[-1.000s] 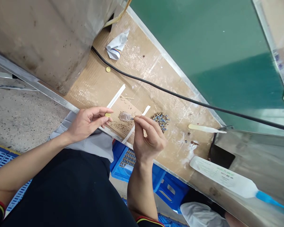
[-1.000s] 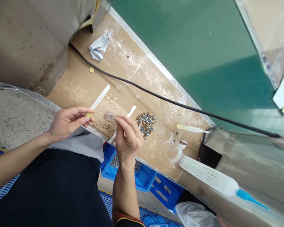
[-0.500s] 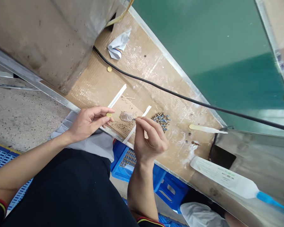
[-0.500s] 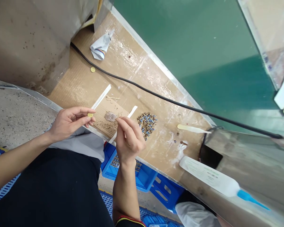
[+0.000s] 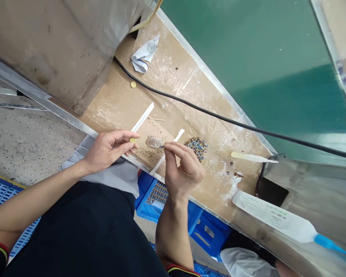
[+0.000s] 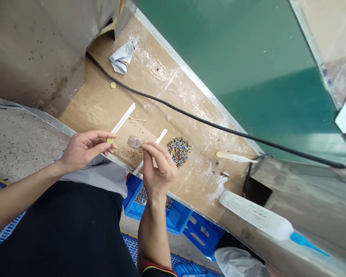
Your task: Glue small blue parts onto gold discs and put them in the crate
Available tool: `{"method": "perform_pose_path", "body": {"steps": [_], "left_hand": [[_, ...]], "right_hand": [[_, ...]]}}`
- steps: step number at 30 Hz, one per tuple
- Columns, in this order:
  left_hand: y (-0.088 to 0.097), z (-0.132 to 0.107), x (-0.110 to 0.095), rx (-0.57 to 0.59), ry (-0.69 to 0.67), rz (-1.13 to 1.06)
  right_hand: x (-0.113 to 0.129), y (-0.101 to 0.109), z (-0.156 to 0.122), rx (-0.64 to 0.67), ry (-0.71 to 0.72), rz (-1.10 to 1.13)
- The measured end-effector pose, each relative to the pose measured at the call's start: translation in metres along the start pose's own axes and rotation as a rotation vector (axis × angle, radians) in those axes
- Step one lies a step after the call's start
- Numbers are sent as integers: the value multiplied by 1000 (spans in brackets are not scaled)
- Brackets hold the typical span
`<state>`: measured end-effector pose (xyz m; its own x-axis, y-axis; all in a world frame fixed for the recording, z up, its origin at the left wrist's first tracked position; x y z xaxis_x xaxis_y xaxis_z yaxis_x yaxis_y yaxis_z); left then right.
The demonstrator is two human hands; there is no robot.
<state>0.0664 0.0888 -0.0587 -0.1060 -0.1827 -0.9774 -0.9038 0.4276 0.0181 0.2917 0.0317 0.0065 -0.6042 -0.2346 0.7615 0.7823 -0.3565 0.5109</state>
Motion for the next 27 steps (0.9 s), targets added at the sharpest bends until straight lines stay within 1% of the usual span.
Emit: {"method": "perform_pose_path", "body": {"steps": [4, 9, 14, 20, 27], "left_hand": [[0, -1, 0, -5, -1, 5], [0, -2, -1, -7, 3, 26], [0, -1, 1, -12, 2, 13], [0, -2, 3, -9, 0, -15], [-1, -1, 5, 2, 15, -18]], "right_hand": [[1, 1, 0, 1, 4, 3], [4, 5, -2, -92, 74, -68], [5, 0, -4, -63, 129, -109], [6, 1, -3, -83, 122, -134], [4, 0, -3, -85, 80, -120]]}}
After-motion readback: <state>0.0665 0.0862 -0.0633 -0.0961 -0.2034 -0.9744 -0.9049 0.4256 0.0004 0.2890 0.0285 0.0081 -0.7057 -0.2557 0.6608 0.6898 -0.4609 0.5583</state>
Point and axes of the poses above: each hand's wrist, its own z-axis towards the middle knuckle, its own y-axis out of the back of the hand, x = y × z, the point moved 6 cm from there along z, towards the middle knuckle, and after that the axes turned 15 degrees about z, right-handed, at the moved point
